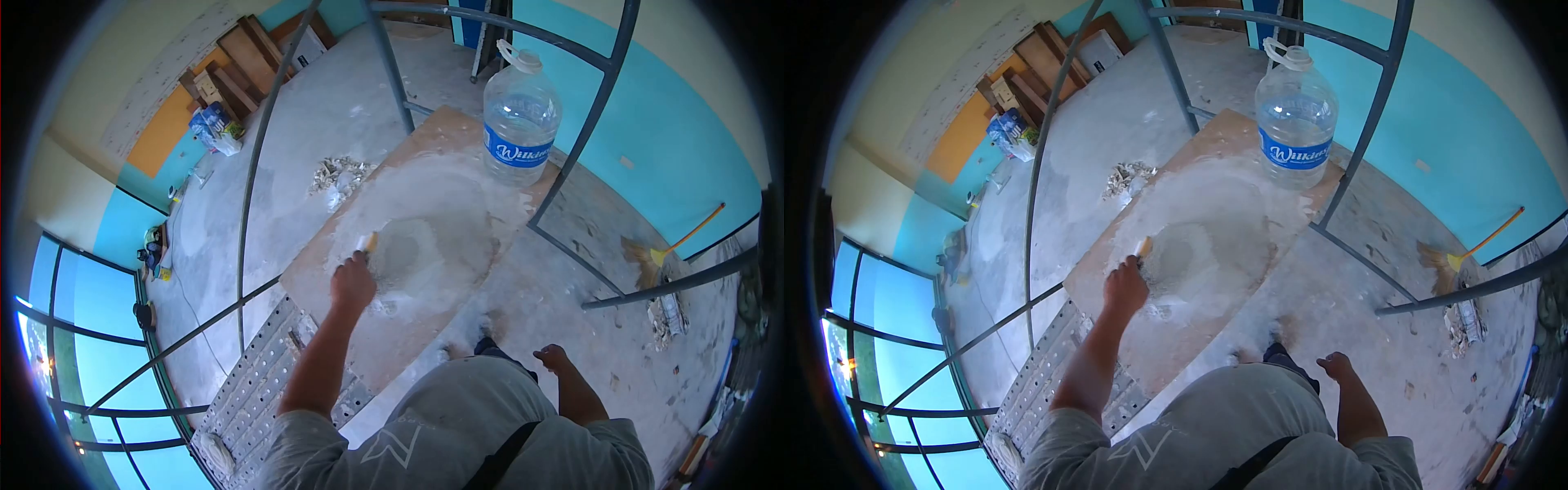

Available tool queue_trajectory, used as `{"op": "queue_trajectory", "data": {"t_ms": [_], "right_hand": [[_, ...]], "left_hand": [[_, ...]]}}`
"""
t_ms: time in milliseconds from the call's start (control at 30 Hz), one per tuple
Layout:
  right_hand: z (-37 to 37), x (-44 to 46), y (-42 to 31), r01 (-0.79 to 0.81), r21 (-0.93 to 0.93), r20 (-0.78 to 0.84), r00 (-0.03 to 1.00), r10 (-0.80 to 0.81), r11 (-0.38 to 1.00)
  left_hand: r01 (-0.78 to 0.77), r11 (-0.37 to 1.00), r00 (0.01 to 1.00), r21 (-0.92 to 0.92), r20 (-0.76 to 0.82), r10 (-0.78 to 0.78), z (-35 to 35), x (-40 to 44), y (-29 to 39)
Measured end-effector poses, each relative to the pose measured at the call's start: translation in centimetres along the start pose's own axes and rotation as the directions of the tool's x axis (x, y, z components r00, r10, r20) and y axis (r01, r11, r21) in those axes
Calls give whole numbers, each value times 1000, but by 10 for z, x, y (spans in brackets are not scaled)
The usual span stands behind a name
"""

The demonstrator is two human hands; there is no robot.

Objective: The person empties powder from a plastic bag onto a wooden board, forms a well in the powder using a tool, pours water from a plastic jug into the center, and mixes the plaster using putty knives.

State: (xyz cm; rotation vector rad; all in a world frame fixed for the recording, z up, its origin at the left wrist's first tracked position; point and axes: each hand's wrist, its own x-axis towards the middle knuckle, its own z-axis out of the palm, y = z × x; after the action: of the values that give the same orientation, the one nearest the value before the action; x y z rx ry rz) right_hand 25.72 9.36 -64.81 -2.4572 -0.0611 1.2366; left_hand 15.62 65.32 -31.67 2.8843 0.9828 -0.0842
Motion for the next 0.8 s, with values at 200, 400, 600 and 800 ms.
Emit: {"op": "queue_trajectory", "data": {"t_ms": [200, 400, 600, 800], "right_hand": [[0, 1, -8, -32, -47, 64, 997, 35, 998], [-11, -16, -27, 191, -337, 178, 974, -137, 922], [-10, -27, -38, 103, -338, 168, 985, -48, 935], [3, -19, -11, 223, -450, 227, 965, -131, 865]], "left_hand": [[153, 981, 988, -122, 49, -148, -27, -11, 9], [156, 975, 982, -157, 126, -137, -22, -18, 16], [305, 934, 944, -185, 188, -271, -20, -4, 0], [225, 942, 969, -250, 157, -190, -37, -2, 27]]}}
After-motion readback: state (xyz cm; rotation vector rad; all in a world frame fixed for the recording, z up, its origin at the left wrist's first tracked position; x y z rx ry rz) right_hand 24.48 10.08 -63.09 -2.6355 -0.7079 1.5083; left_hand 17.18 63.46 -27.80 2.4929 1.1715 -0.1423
